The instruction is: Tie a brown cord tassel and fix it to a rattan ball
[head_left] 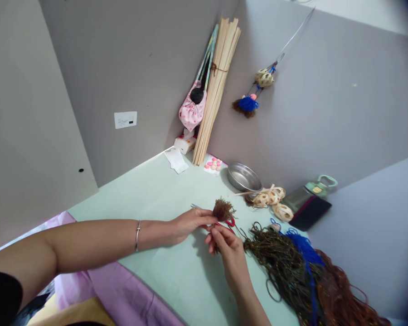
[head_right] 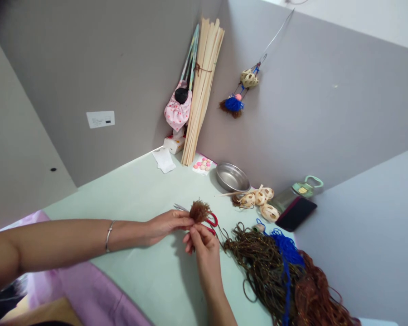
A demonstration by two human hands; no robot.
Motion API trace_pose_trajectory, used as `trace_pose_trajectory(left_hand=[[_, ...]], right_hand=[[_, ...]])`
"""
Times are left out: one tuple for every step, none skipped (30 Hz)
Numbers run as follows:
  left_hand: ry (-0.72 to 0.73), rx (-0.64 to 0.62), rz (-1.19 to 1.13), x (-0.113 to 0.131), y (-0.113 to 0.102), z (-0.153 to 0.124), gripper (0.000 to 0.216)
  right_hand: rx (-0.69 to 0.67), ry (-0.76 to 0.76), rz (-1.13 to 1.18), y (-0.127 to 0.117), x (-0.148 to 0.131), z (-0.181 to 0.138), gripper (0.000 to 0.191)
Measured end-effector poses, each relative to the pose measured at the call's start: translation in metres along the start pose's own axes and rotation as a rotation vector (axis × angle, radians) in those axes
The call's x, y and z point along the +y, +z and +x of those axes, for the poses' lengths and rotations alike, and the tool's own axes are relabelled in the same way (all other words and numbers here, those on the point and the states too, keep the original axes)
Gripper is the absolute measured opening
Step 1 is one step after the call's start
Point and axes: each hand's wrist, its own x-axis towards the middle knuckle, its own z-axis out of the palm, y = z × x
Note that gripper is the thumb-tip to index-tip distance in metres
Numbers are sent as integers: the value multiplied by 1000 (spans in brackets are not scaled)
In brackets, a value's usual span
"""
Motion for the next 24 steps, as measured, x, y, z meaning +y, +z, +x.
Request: trace_pose_trajectory(left_hand=[[-5, 25, -18, 2, -2, 1, 32], [1, 64, -43, 4, -4, 3, 30], [14, 110, -74, 7, -6, 5, 29], [31, 156, -111, 10, -8, 7, 30], [48, 190, -145, 13, -10, 9, 31], [58, 199, -167, 15, -11, 10, 30], [59, 190, -169, 17, -11, 11, 27], [51, 173, -142, 18, -11, 11, 23], [35, 150, -84, 17, -11, 11, 18], [18, 115, -2, 16, -10, 10, 15], [6, 71, 97, 13, -8, 9, 13], [9, 24, 199, 10, -7, 8, 10], [26, -15, 295, 7, -6, 7, 8], [51, -39, 377, 4, -5, 6, 8], [73, -37, 442, 1, -5, 6, 11], [86, -13, 491, -2, -5, 6, 14], [94, 11, 525, -3, -6, 6, 18], [104, 20, 545, -4, -8, 8, 23], [119, 15, 556, -3, -10, 9, 27], [134, 1, 557, -1, -13, 11, 31], [145, -10, 539, 3, -16, 12, 34], [135, 0, 505, 9, -19, 13, 37], [108, 22, 455, 15, -22, 14, 40], [74, 50, 395, 22, -25, 14, 42]], right_hand=[[-42, 25, -14, 1, 1, 0, 34], [-95, 56, -28, 2, 2, 1, 36], [-146, 83, -45, 2, 3, 1, 37], [-175, 94, -66, 1, 5, 2, 38], [-170, 81, -91, 0, 6, 3, 38], [-134, 46, -118, -2, 7, 3, 37], [-67, -10, -139, -3, 6, 3, 36], [17, -75, -147, -5, 5, 3, 39], [97, -135, -141, -6, 3, 3, 46], [156, -182, -127, -7, 1, 2, 56], [188, -214, -109, -7, -2, 2, 64], [199, -229, -93, -8, -4, 1, 68], [198, -225, -76, -8, -5, 1, 64], [189, -205, -60, -10, -6, 2, 55], [192, -181, -40, -12, -6, 3, 44], [208, -158, -17, -15, -5, 5, 35], [235, -141, 7, -20, -3, 8, 29], [273, -134, 27, -25, -1, 11, 29], [308, -131, 38, -31, 1, 14, 30], [348, -135, 35, -38, 3, 17, 32], [386, -143, 11, -45, 4, 20, 33], [416, -156, -37, -51, 4, 22, 34], [424, -175, -114, -56, 4, 23, 36], [407, -194, -202, -59, 3, 24, 37]])
